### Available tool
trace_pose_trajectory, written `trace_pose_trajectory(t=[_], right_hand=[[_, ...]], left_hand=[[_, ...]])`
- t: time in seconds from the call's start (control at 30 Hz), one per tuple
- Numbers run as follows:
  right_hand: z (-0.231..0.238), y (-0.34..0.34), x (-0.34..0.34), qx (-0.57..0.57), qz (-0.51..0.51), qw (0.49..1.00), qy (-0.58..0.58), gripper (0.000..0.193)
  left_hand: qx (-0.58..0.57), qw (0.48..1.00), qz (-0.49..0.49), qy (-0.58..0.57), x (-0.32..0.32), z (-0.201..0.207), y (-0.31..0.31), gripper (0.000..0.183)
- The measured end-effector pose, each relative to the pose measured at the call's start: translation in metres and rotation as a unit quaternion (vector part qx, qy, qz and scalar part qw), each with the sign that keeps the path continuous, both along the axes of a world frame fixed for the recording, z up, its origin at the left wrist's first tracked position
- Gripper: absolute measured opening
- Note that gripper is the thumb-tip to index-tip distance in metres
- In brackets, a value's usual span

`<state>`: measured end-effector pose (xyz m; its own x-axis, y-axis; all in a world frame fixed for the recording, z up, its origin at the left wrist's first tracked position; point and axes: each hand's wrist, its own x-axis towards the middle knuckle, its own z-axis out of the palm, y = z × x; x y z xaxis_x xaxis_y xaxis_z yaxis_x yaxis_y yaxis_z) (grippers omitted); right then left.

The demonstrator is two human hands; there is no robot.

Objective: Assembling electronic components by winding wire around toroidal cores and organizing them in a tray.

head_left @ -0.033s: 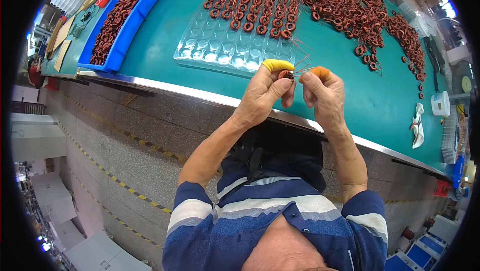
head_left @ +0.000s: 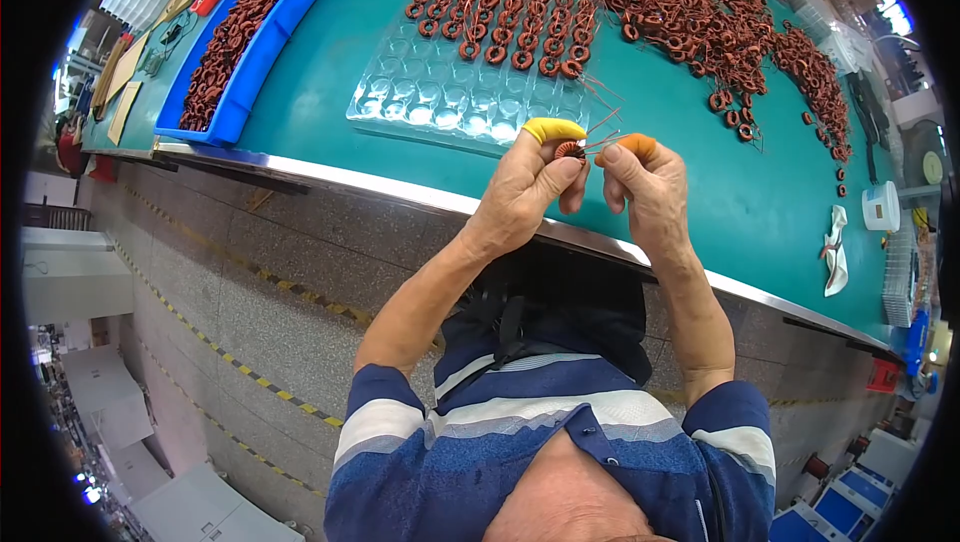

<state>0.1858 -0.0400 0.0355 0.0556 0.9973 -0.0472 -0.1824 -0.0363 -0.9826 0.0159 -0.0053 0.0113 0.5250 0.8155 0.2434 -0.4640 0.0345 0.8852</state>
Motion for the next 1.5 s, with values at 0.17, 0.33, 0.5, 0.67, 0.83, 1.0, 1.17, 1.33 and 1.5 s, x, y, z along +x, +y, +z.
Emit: trace_pose_trajectory(t=[0.17, 0.33, 0.5, 0.67, 0.83, 1.0, 1.17, 1.33, 1.5], right_hand=[[-0.007, 0.007, -0.004, 0.008, -0.036, 0.999, -0.004, 0.033], [-0.011, 0.010, -0.008, 0.058, -0.031, 0.998, 0.016, 0.031], [-0.008, 0.012, -0.014, 0.077, -0.054, 0.995, -0.026, 0.025], [-0.010, 0.016, -0.012, 0.025, -0.044, 0.998, 0.026, 0.029], [-0.004, 0.019, 0.009, 0.041, -0.056, 0.997, -0.040, 0.042], [-0.005, 0.017, -0.008, 0.020, -0.018, 0.997, -0.074, 0.037], [-0.003, 0.021, -0.012, 0.003, 0.011, 0.995, -0.097, 0.026], [-0.002, 0.046, 0.042, 0.095, -0.111, 0.950, -0.275, 0.032], [-0.029, 0.058, 0.170, 0.181, -0.212, 0.600, -0.750, 0.032]], left_hand=[[0.005, 0.993, -0.018, 0.112, -0.009, 0.007, 0.004, 0.040], [-0.011, 0.992, -0.030, 0.120, -0.007, 0.010, 0.003, 0.033], [-0.078, 0.996, 0.008, 0.040, 0.005, 0.002, 0.000, 0.024], [-0.107, 0.992, 0.069, 0.018, 0.009, -0.009, -0.003, 0.020], [-0.089, 0.992, 0.084, 0.001, 0.007, -0.013, 0.000, 0.018], [-0.044, 0.990, 0.116, 0.063, 0.010, -0.014, -0.001, 0.016], [0.019, 0.979, 0.146, 0.141, 0.007, -0.017, -0.001, 0.015], [0.014, 0.981, 0.173, 0.083, -0.014, -0.017, 0.009, 0.020], [0.014, 0.970, 0.220, 0.101, -0.049, -0.006, 0.043, 0.016]])
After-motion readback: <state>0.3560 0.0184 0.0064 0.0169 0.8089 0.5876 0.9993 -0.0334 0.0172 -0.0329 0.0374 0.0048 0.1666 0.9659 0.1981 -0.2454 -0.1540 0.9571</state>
